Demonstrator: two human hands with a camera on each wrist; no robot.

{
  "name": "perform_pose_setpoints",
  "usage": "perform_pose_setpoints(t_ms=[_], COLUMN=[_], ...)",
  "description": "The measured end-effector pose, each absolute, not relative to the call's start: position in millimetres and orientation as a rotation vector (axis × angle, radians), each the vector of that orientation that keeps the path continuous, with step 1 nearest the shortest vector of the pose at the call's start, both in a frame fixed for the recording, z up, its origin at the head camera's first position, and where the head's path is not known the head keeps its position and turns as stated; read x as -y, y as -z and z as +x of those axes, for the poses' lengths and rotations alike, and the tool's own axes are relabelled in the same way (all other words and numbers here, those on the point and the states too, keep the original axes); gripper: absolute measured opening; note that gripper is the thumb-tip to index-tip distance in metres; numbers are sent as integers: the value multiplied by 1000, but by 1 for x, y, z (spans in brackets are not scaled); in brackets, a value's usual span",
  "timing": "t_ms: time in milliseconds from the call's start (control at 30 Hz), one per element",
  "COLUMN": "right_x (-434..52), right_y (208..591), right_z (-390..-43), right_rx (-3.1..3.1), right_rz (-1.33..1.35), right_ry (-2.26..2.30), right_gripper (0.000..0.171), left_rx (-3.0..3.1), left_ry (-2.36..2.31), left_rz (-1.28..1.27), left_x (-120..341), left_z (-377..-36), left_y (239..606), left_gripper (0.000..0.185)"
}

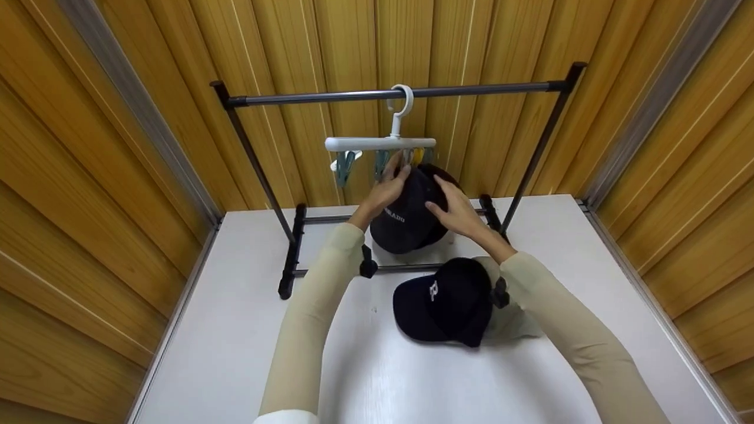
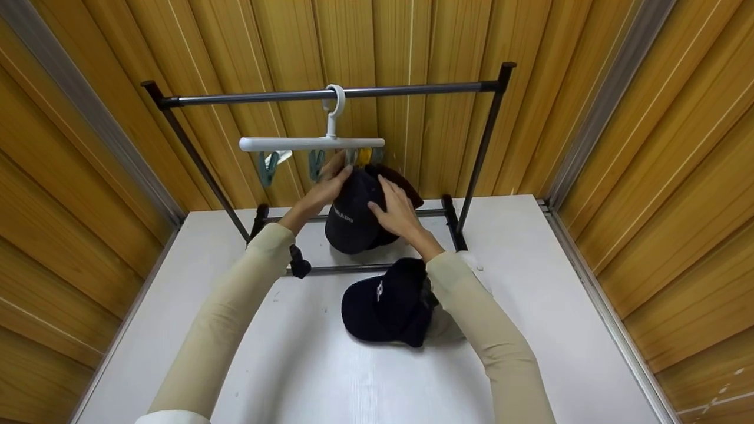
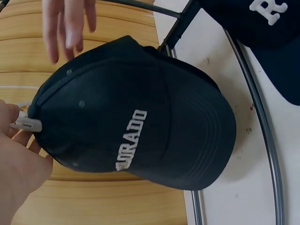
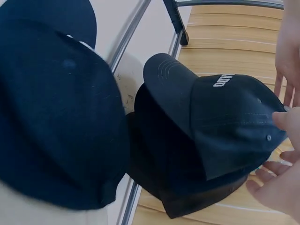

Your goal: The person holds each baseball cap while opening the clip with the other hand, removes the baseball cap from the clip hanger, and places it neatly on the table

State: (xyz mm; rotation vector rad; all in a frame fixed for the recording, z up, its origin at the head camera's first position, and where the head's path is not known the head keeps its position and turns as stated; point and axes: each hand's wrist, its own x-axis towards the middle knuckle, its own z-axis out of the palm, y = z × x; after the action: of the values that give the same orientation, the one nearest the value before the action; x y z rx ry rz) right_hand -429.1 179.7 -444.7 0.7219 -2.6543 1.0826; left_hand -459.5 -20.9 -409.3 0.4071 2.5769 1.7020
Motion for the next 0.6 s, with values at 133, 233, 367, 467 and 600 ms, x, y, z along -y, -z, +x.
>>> perform_pose_setpoints(t_ms=[133,233,367,467,600], right_x=[-167,-162,-156,-151,-148], right_y=[446,445,444,443,440], right_z=[-436,-438,-439,-439,-439], right_rx=[2594,2528,2476,2474,2512], right_rz=[729,718,690,666,622], right_ry=[-1125,-1178,-1272,-1328,-1447], right_gripper=[59,51,43,42,42], left_rx=[-2557,-2509,-2422,-2383,-2369], left_ry=[-1770,-1926,-2108,-2131,-2104], left_rz=[398,437,481,526,588], left_x=[17,15,17,19,21], left_z=[-460,-462,-466,-469,-471], left_y=[409,409,410,409,406], left_gripper=[52,48,40,36,30])
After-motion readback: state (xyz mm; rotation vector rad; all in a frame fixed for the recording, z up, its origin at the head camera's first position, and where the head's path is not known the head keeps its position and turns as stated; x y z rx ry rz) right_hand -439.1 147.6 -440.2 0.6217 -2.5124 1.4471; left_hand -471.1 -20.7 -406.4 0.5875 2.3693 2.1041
